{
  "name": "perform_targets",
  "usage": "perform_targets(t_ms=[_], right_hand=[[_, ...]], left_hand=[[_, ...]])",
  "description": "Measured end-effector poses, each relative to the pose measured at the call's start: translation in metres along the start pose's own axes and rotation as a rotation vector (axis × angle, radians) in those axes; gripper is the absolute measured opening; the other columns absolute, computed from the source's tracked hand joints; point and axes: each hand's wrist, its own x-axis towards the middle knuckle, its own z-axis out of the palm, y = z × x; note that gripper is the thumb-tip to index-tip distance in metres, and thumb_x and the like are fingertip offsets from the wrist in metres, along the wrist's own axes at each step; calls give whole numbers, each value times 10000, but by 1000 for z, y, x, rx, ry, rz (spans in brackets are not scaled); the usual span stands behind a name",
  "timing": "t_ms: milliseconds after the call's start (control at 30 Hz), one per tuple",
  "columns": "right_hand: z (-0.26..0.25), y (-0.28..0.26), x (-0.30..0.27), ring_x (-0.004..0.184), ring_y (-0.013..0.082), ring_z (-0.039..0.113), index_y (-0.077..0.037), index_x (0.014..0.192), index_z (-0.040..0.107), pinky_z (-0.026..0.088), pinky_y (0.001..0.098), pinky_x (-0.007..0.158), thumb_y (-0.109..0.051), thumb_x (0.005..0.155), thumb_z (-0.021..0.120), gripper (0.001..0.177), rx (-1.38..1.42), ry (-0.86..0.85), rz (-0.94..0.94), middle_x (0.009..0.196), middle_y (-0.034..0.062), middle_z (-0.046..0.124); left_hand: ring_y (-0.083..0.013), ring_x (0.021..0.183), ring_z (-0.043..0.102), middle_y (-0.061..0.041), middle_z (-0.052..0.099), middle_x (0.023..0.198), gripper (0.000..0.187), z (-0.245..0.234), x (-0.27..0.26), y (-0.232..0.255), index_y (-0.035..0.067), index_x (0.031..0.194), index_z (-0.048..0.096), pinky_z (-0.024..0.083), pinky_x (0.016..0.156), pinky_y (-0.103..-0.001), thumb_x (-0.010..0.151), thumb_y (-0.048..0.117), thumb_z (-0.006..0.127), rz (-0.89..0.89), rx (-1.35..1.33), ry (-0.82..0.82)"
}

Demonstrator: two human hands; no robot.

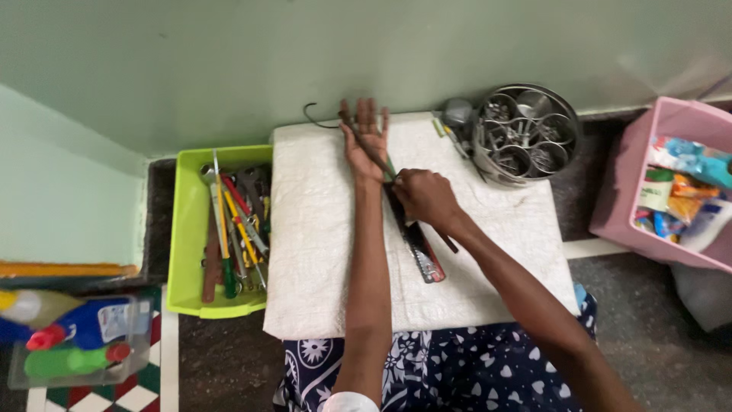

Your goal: The person sits on the floor and organizes a mixed pile of hand tools on a white cloth, picking up wrenches, pliers, screwdrivers, and other items one by one and placing them into a green plastic bin. The person continues sorting and stacking the tools until the cloth is mostly cleared.

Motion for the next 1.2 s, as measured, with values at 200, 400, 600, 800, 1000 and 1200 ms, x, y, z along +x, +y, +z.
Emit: perform_targets(t_ms=[200, 400, 600, 800, 1000, 1200], right_hand=[[32, -63, 20, 905, 314, 736, 37, 1044, 707, 644, 422, 779, -290, 955, 637, 346, 814, -164, -88, 1112, 200, 717], [156, -182, 50, 586, 351, 683, 22, 1081, 593, 588, 435, 515, -274, 985, 559, 312, 885, -635, 29, 952, 286, 678], [284, -204, 112, 621, 317, 746, 85, 845, 712, 613, 422, 587, -227, 966, 572, 363, 573, -465, -16, 793, 232, 765], [334, -185, 126, 825, 418, 734, 70, 912, 725, 627, 472, 702, -130, 840, 685, 217, 201, -239, -96, 909, 294, 725], [267, -202, 87, 824, 459, 723, 111, 1255, 497, 601, 514, 704, -155, 914, 639, 455, 256, -185, -221, 924, 298, 706], [108, -126, 78, 850, 375, 707, -43, 1143, 678, 573, 473, 694, -123, 864, 627, 295, 145, 471, -482, 1186, 179, 721]], left_hand=[[-297, 1445, 451, -155, 481, 1573, 659, -7, 4, -6, 212, 1606, 396, 335, 1234, -531, 1072, 597, 431, -126, -10, 9], [-249, 1228, 546, -126, 582, 1419, 702, -6, 2, -10, 187, 1560, 464, 434, 1111, -468, 1054, 674, 451, -151, 110, 184], [-236, 1144, 571, -128, 606, 1378, 663, -5, 2, -11, 154, 1547, 486, 467, 1062, -459, 1087, 633, 479, -134, 45, 181], [-245, 1142, 611, -152, 615, 1388, 539, 6, -1, -11, 131, 1545, 486, 478, 1060, -440, 1135, 481, 484, -136, -39, 124], [-239, 1134, 625, -147, 650, 1343, 493, 20, 1, -3, 120, 1530, 497, 482, 1076, -431, 1130, 408, 493, -133, -8, 39], [-240, 1069, 620, -139, 665, 1261, 448, 15, 6, 3, 102, 1486, 512, 491, 1033, -423, 1128, 372, 518, -97, 30, 139]])
